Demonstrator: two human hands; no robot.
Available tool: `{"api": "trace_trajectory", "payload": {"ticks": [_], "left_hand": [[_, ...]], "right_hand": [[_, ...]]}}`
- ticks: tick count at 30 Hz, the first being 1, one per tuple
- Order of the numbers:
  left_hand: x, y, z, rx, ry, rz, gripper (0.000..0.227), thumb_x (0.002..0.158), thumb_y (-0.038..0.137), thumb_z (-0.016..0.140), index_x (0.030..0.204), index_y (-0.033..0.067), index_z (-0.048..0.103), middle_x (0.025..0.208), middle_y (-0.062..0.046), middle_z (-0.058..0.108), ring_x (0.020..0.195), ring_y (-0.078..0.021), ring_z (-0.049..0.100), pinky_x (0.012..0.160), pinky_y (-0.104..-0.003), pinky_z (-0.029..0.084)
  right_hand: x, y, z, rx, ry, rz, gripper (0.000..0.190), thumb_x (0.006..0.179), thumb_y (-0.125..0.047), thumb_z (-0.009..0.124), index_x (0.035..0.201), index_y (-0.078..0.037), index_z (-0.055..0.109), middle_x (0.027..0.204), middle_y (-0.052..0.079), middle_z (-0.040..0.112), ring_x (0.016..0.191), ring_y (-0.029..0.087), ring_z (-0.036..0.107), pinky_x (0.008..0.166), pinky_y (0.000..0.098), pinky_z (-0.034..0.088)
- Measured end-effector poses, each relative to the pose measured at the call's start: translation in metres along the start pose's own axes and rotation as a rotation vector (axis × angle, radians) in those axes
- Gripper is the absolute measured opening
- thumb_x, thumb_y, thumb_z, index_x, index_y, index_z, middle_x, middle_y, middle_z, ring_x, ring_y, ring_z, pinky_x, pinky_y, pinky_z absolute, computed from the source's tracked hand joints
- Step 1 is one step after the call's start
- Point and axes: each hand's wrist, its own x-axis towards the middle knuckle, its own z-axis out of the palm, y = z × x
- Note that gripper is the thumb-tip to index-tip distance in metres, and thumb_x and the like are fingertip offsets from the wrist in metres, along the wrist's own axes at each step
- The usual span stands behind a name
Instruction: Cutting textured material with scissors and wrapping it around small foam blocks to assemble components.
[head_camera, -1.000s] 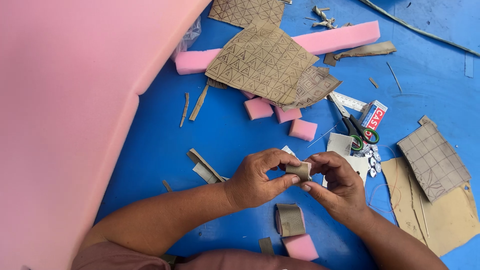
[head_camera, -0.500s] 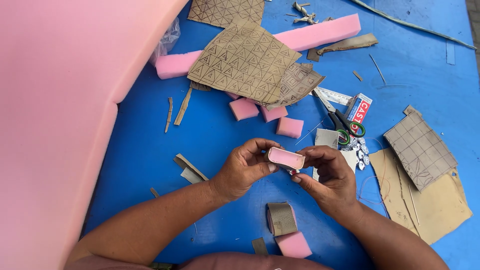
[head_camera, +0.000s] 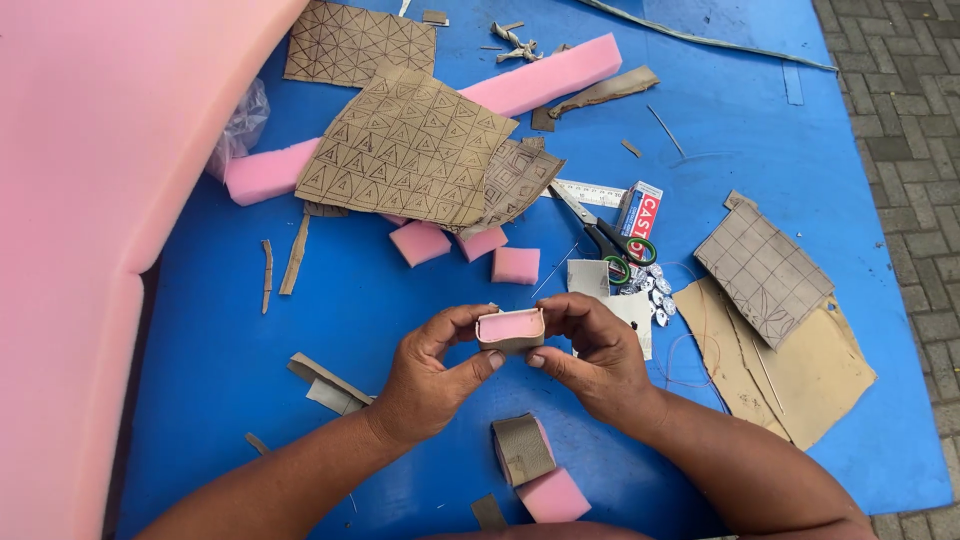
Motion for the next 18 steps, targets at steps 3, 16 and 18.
{"api": "trace_trajectory", "payload": {"ticks": [3, 16, 18], "left_hand": [[0.000, 0.008, -0.004, 0.149, -0.054, 0.022, 0.042, 0.088, 0.021, 0.076, 0.127, 0.0092, 0.067, 0.125, -0.009, 0.071, 0.118, -0.0220, 0.068, 0.103, -0.033, 0.056], [-0.004, 0.023, -0.003, 0.261, -0.161, 0.324, 0.038, 0.092, 0.021, 0.073, 0.127, 0.0072, 0.065, 0.124, -0.012, 0.071, 0.118, -0.0286, 0.068, 0.105, -0.043, 0.055], [-0.006, 0.026, -0.004, 0.341, -0.088, 0.497, 0.037, 0.091, 0.017, 0.077, 0.124, 0.0061, 0.065, 0.121, -0.012, 0.069, 0.116, -0.0308, 0.066, 0.103, -0.045, 0.057]], "right_hand": [[0.002, -0.011, 0.000, -0.126, -0.112, -0.041, 0.034, 0.087, -0.012, 0.081, 0.117, -0.007, 0.065, 0.103, 0.006, 0.069, 0.092, 0.015, 0.067, 0.082, 0.0285, 0.057], [0.003, -0.028, -0.008, -0.045, -0.259, -0.171, 0.040, 0.087, -0.010, 0.082, 0.123, -0.010, 0.064, 0.118, 0.012, 0.068, 0.114, 0.025, 0.066, 0.101, 0.0358, 0.056], [0.003, -0.031, -0.007, -0.088, -0.277, -0.118, 0.038, 0.088, -0.014, 0.080, 0.122, -0.017, 0.063, 0.125, 0.014, 0.064, 0.121, 0.025, 0.064, 0.098, 0.0351, 0.058]]}}
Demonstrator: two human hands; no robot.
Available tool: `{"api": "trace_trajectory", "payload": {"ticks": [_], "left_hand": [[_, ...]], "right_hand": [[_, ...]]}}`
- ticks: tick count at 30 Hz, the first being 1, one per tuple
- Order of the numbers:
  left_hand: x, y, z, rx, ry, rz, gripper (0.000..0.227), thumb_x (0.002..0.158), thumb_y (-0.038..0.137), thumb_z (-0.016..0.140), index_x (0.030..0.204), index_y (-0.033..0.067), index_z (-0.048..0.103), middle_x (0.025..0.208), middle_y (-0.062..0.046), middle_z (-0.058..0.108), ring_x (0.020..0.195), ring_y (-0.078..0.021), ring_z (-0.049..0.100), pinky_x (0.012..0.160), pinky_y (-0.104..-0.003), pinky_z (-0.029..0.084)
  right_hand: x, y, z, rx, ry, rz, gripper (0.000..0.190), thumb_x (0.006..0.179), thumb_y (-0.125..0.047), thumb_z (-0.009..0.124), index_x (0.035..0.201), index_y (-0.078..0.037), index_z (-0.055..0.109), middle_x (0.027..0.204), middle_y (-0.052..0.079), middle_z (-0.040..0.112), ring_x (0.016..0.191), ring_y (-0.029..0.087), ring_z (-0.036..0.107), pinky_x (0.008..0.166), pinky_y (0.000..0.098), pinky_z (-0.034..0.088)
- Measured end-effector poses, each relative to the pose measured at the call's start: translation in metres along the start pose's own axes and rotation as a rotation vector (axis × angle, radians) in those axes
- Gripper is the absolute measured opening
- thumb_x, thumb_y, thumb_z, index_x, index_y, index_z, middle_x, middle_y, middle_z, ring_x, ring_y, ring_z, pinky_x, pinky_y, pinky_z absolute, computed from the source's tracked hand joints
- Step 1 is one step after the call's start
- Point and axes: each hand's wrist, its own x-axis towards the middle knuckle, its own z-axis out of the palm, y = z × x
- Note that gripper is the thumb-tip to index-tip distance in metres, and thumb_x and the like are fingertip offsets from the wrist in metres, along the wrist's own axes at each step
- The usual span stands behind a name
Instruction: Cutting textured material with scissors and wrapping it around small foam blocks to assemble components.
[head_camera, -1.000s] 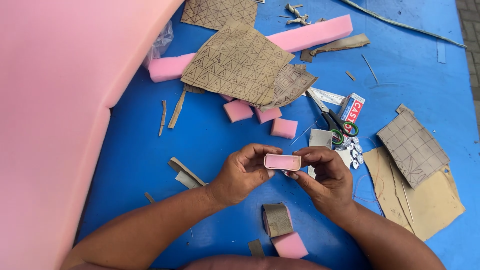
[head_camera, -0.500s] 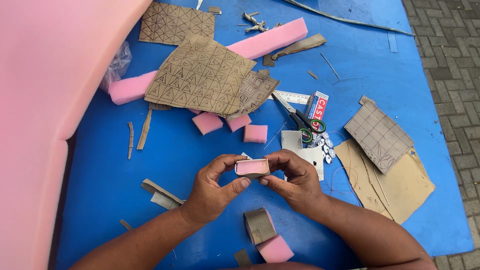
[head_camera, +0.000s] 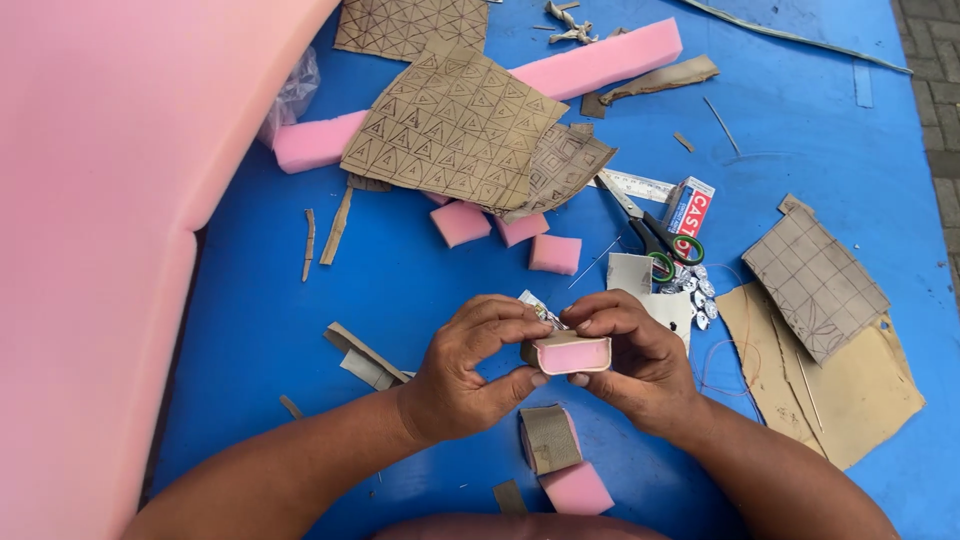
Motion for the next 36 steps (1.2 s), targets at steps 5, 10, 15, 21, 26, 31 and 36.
{"api": "trace_trajectory", "payload": {"ticks": [5, 10, 15, 21, 26, 31, 36], "left_hand": [[0.001, 0.007, -0.003, 0.224, 0.112, 0.164, 0.040, 0.081, 0.021, 0.085, 0.115, 0.0109, 0.067, 0.104, -0.009, 0.062, 0.105, -0.0334, 0.066, 0.095, -0.046, 0.053], [-0.003, 0.014, -0.005, 0.308, 0.057, 0.235, 0.035, 0.081, 0.027, 0.085, 0.110, 0.0136, 0.069, 0.101, -0.006, 0.061, 0.102, -0.0292, 0.064, 0.090, -0.046, 0.047], [-0.004, 0.011, -0.002, -0.164, -0.098, -0.161, 0.071, 0.084, 0.034, 0.077, 0.146, 0.0098, 0.049, 0.150, -0.021, 0.053, 0.144, -0.0343, 0.053, 0.122, -0.047, 0.045], [-0.007, 0.009, 0.003, -0.167, -0.040, -0.111, 0.064, 0.080, 0.016, 0.078, 0.139, 0.0076, 0.055, 0.137, -0.014, 0.064, 0.129, -0.0295, 0.063, 0.114, -0.042, 0.051], [-0.014, 0.002, 0.006, 0.055, -0.044, 0.049, 0.083, 0.080, 0.023, 0.080, 0.152, 0.0086, 0.040, 0.143, -0.014, 0.060, 0.122, -0.0308, 0.067, 0.108, -0.046, 0.053], [-0.014, 0.006, 0.005, 0.228, -0.045, 0.065, 0.088, 0.081, 0.034, 0.078, 0.154, 0.0099, 0.036, 0.132, -0.012, 0.066, 0.119, -0.0307, 0.067, 0.103, -0.051, 0.049], [-0.011, 0.006, 0.005, 0.293, -0.007, -0.026, 0.101, 0.075, 0.066, 0.076, 0.153, 0.0128, 0.041, 0.116, -0.004, 0.070, 0.109, -0.0234, 0.069, 0.104, -0.045, 0.045]], "right_hand": [[-0.002, 0.003, 0.000, -0.167, 0.002, -0.133, 0.056, 0.084, -0.020, 0.083, 0.132, -0.011, 0.057, 0.132, 0.017, 0.061, 0.126, 0.028, 0.062, 0.110, 0.0378, 0.053], [0.002, -0.005, 0.005, -0.293, -0.086, -0.207, 0.026, 0.093, -0.020, 0.072, 0.116, -0.011, 0.065, 0.116, 0.012, 0.072, 0.110, 0.025, 0.072, 0.099, 0.0375, 0.058], [-0.003, 0.002, -0.001, -0.373, 0.005, -0.310, 0.018, 0.099, -0.024, 0.065, 0.115, -0.016, 0.061, 0.121, 0.011, 0.070, 0.118, 0.035, 0.069, 0.106, 0.0461, 0.055], [-0.005, 0.002, 0.005, -0.254, -0.025, -0.310, 0.051, 0.093, -0.025, 0.074, 0.138, -0.021, 0.050, 0.143, 0.022, 0.052, 0.137, 0.032, 0.058, 0.117, 0.0433, 0.054], [-0.002, -0.006, 0.002, -0.378, -0.179, -0.322, 0.053, 0.090, -0.045, 0.076, 0.132, -0.019, 0.057, 0.155, 0.028, 0.038, 0.148, 0.044, 0.047, 0.124, 0.0550, 0.046], [-0.005, -0.003, 0.003, -0.504, -0.120, -0.371, 0.077, 0.085, -0.068, 0.069, 0.144, -0.024, 0.047, 0.158, 0.027, 0.039, 0.148, 0.044, 0.050, 0.122, 0.0544, 0.047], [-0.005, 0.000, 0.006, -0.529, -0.097, -0.288, 0.036, 0.092, -0.028, 0.074, 0.124, -0.012, 0.065, 0.136, 0.024, 0.058, 0.124, 0.034, 0.064, 0.102, 0.0410, 0.057]]}}
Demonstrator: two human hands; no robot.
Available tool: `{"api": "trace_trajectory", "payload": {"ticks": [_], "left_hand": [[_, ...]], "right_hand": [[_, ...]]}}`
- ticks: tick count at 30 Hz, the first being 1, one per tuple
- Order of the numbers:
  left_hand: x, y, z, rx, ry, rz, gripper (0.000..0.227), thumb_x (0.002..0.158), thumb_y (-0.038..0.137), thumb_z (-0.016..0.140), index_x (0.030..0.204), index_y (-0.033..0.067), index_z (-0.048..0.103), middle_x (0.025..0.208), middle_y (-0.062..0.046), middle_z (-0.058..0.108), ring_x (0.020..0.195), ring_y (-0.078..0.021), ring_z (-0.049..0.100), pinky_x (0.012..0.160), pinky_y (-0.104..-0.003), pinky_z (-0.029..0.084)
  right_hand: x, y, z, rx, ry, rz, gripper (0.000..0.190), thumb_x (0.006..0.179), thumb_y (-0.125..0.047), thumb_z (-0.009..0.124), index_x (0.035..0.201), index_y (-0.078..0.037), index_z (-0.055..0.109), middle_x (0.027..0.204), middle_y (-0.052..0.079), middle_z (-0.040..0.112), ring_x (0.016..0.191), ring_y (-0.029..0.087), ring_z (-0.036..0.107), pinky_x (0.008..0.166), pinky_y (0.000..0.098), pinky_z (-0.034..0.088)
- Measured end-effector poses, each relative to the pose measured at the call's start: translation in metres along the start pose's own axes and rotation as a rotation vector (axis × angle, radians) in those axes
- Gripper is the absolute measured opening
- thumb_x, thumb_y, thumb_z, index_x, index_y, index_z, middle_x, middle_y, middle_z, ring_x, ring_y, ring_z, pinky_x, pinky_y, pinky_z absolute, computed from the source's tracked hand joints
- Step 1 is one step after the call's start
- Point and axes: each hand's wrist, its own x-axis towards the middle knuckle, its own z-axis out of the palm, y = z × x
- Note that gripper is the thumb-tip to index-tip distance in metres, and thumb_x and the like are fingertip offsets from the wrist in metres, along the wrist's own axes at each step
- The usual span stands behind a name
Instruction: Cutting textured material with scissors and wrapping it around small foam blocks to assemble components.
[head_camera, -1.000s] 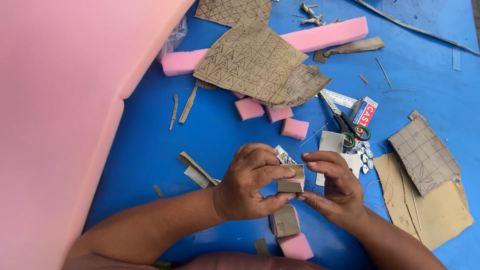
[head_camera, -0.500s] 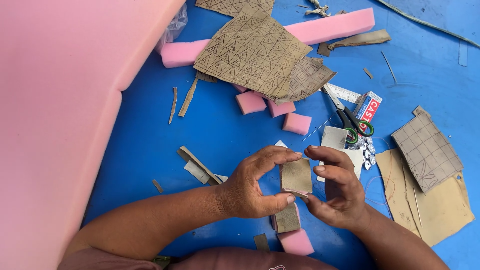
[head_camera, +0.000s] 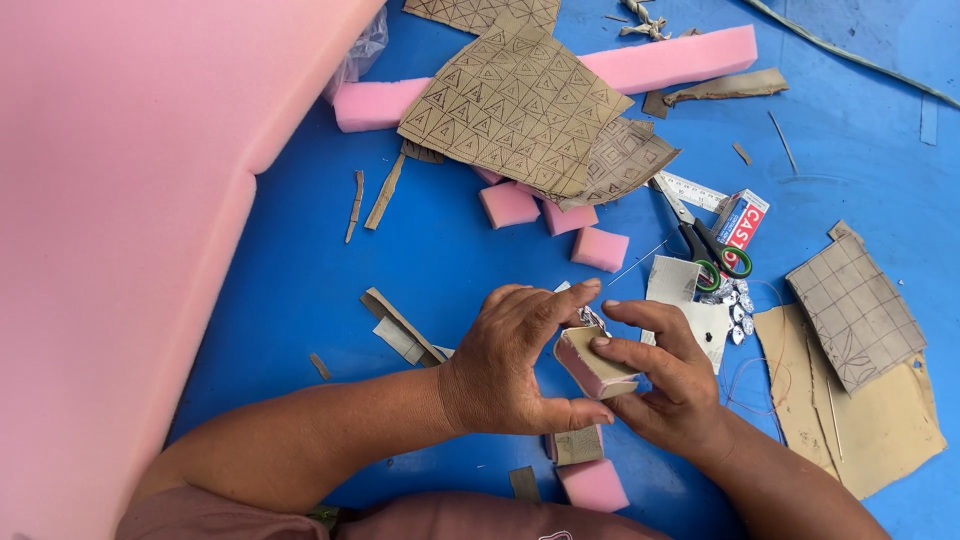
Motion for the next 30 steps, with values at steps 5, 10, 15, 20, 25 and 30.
{"api": "trace_trajectory", "payload": {"ticks": [5, 10, 15, 20, 25, 30], "left_hand": [[0.004, -0.003, -0.001, -0.114, 0.025, 0.028, 0.069, 0.076, 0.047, 0.081, 0.134, 0.0148, 0.060, 0.126, -0.008, 0.063, 0.120, -0.0280, 0.065, 0.107, -0.045, 0.049], [0.009, -0.007, 0.001, -0.117, 0.080, 0.037, 0.036, 0.083, 0.021, 0.081, 0.114, 0.0125, 0.067, 0.111, -0.006, 0.072, 0.105, -0.0266, 0.071, 0.094, -0.041, 0.053], [0.012, -0.011, 0.002, -0.163, 0.054, -0.076, 0.028, 0.083, 0.023, 0.077, 0.109, 0.0168, 0.070, 0.097, -0.003, 0.069, 0.097, -0.0301, 0.072, 0.088, -0.048, 0.054], [0.015, -0.016, 0.001, -0.350, 0.020, -0.249, 0.024, 0.084, 0.020, 0.076, 0.106, 0.0132, 0.072, 0.085, -0.007, 0.071, 0.088, -0.0303, 0.074, 0.081, -0.044, 0.057], [0.010, -0.020, 0.004, -0.560, -0.052, -0.497, 0.031, 0.087, 0.017, 0.072, 0.117, 0.0088, 0.071, 0.078, -0.006, 0.072, 0.080, -0.0202, 0.073, 0.076, -0.037, 0.056], [0.028, -0.041, -0.017, -0.200, -0.023, -0.444, 0.027, 0.080, 0.018, 0.071, 0.107, 0.0146, 0.071, 0.075, -0.007, 0.070, 0.075, -0.0255, 0.072, 0.068, -0.039, 0.054]], "right_hand": [[-0.009, 0.007, 0.003, 0.510, 0.065, 0.313, 0.041, 0.087, -0.008, 0.077, 0.124, -0.010, 0.059, 0.128, 0.018, 0.070, 0.118, 0.028, 0.071, 0.103, 0.0382, 0.059], [0.001, 0.010, 0.000, 0.614, 0.038, 0.378, 0.045, 0.085, -0.009, 0.079, 0.124, -0.011, 0.058, 0.137, 0.019, 0.063, 0.131, 0.029, 0.062, 0.109, 0.0407, 0.055], [-0.001, 0.027, 0.000, 0.503, 0.089, 0.391, 0.052, 0.070, 0.004, 0.086, 0.116, 0.008, 0.063, 0.110, 0.026, 0.073, 0.109, 0.036, 0.072, 0.095, 0.0470, 0.054], [-0.008, 0.030, 0.006, 0.637, 0.092, 0.488, 0.069, 0.074, 0.003, 0.082, 0.136, 0.009, 0.052, 0.110, 0.027, 0.070, 0.104, 0.033, 0.070, 0.092, 0.0486, 0.055], [-0.007, 0.032, 0.009, 0.788, 0.101, 0.618, 0.055, 0.083, 0.004, 0.073, 0.135, 0.009, 0.055, 0.089, 0.024, 0.073, 0.085, 0.027, 0.073, 0.079, 0.0411, 0.059], [0.003, 0.034, -0.013, 0.523, 0.227, 0.632, 0.033, 0.097, -0.009, 0.062, 0.127, 0.005, 0.061, 0.108, 0.022, 0.072, 0.098, 0.026, 0.072, 0.085, 0.0361, 0.059]]}}
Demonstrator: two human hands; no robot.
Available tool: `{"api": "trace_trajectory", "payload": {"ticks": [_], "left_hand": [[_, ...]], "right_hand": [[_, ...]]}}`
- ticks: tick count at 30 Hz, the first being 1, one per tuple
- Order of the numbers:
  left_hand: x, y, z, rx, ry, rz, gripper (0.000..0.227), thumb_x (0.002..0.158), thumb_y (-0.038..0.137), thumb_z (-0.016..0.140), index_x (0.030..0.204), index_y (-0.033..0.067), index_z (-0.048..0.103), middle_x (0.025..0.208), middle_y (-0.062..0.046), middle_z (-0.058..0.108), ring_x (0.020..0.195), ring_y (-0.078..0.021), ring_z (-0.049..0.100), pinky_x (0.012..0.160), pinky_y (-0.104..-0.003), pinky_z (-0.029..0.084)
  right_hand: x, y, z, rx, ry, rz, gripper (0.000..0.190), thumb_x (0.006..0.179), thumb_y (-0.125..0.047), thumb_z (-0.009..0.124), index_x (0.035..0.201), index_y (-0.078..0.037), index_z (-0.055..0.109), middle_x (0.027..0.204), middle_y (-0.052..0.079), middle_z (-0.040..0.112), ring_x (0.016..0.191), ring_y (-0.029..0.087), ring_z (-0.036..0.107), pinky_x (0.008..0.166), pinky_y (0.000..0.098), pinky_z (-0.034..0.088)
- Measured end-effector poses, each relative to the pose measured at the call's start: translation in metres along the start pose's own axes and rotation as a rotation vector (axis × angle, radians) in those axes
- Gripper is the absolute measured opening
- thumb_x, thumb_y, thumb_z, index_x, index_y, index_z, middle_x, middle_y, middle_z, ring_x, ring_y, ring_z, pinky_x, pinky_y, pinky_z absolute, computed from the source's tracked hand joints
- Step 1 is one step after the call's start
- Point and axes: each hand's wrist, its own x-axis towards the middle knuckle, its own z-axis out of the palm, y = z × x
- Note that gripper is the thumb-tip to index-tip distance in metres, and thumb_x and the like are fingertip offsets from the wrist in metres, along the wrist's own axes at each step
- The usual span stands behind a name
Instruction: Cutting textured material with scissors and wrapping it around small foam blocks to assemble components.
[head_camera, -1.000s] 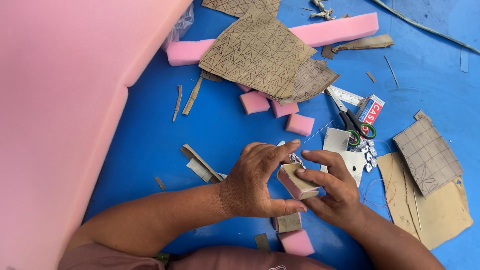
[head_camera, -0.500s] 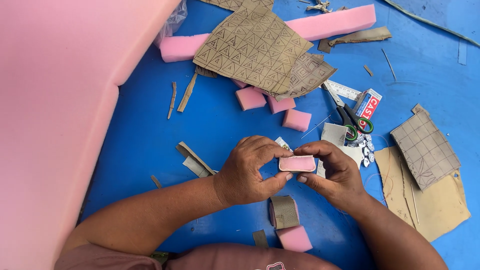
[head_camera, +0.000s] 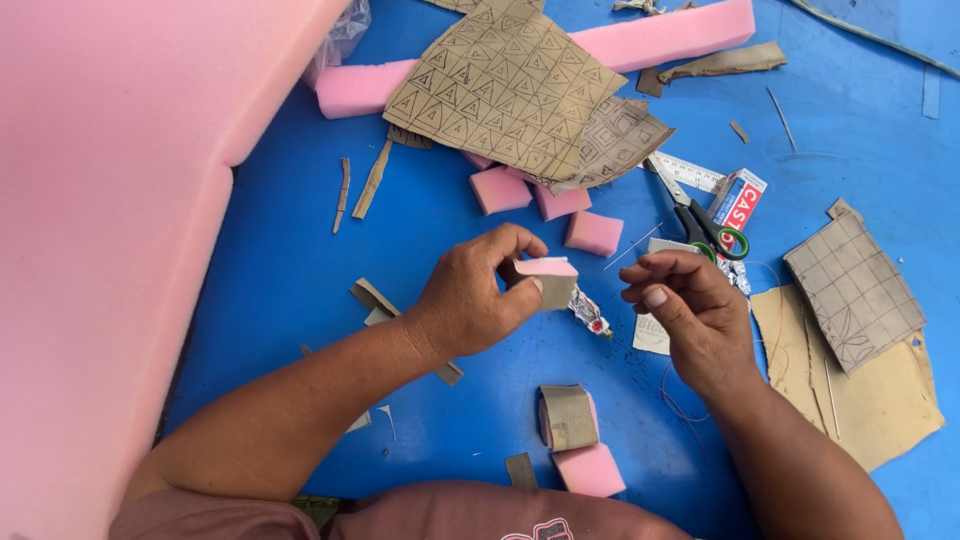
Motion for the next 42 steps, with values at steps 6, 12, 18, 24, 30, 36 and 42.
{"api": "trace_trajectory", "payload": {"ticks": [6, 12, 18, 24, 30, 36, 42], "left_hand": [[0.022, -0.005, -0.032, 0.375, -0.269, -0.133, 0.020, 0.075, 0.026, 0.059, 0.086, 0.0188, 0.074, 0.086, -0.009, 0.071, 0.089, -0.0370, 0.071, 0.077, -0.052, 0.056], [0.017, -0.008, -0.023, 0.618, 0.088, 0.196, 0.031, 0.073, 0.017, 0.064, 0.104, 0.0126, 0.071, 0.102, -0.008, 0.057, 0.103, -0.0364, 0.063, 0.080, -0.055, 0.054], [0.013, -0.017, -0.007, 0.439, 0.164, 0.423, 0.018, 0.077, 0.010, 0.065, 0.093, 0.0168, 0.067, 0.093, -0.002, 0.059, 0.093, -0.0291, 0.065, 0.077, -0.045, 0.054], [0.006, -0.011, 0.000, 0.339, 0.117, 0.485, 0.014, 0.082, 0.006, 0.066, 0.092, 0.0168, 0.069, 0.091, -0.002, 0.064, 0.091, -0.0274, 0.067, 0.079, -0.042, 0.055], [0.000, -0.008, 0.011, 0.343, 0.091, 0.521, 0.012, 0.082, 0.007, 0.065, 0.091, 0.0126, 0.071, 0.090, -0.004, 0.069, 0.079, -0.0235, 0.063, 0.071, -0.039, 0.049], [-0.004, -0.004, 0.013, 0.273, 0.016, 0.548, 0.013, 0.083, 0.004, 0.065, 0.094, 0.0076, 0.071, 0.092, -0.009, 0.071, 0.084, -0.0259, 0.066, 0.075, -0.040, 0.052], [-0.009, -0.005, 0.019, 0.131, -0.070, 0.389, 0.018, 0.085, 0.008, 0.068, 0.102, 0.0097, 0.070, 0.097, -0.007, 0.071, 0.090, -0.0241, 0.069, 0.080, -0.038, 0.057]], "right_hand": [[0.008, -0.003, 0.005, -0.471, -0.021, -0.107, 0.015, 0.090, -0.005, 0.078, 0.104, 0.000, 0.074, 0.092, 0.017, 0.075, 0.084, 0.028, 0.075, 0.070, 0.0365, 0.058], [0.010, -0.024, 0.024, -0.820, -0.071, -0.287, 0.010, 0.092, -0.002, 0.076, 0.101, -0.006, 0.077, 0.093, 0.015, 0.075, 0.089, 0.035, 0.073, 0.071, 0.0405, 0.058], [0.004, -0.040, 0.045, -0.872, -0.268, -0.295, 0.022, 0.080, 0.000, 0.082, 0.101, 0.001, 0.075, 0.095, 0.024, 0.074, 0.084, 0.040, 0.075, 0.062, 0.0416, 0.062], [0.009, -0.054, -0.011, -0.757, -0.081, -0.202, 0.014, 0.093, 0.010, 0.070, 0.103, 0.001, 0.074, 0.094, 0.019, 0.072, 0.082, 0.032, 0.073, 0.065, 0.0373, 0.057], [0.021, -0.046, -0.039, -1.419, 0.012, 0.184, 0.042, 0.097, -0.043, 0.069, 0.135, -0.025, 0.067, 0.111, -0.001, 0.076, 0.099, 0.030, 0.071, 0.060, 0.0508, 0.053], [0.032, -0.028, -0.045, -1.426, -0.003, 0.251, 0.031, 0.098, -0.046, 0.067, 0.124, -0.029, 0.072, 0.118, -0.003, 0.074, 0.103, 0.026, 0.069, 0.064, 0.0478, 0.054], [0.029, -0.046, -0.044, -0.793, -0.019, 0.326, 0.006, 0.096, -0.019, 0.073, 0.097, -0.014, 0.071, 0.079, 0.002, 0.066, 0.066, 0.013, 0.053, 0.058, 0.0316, 0.042]]}}
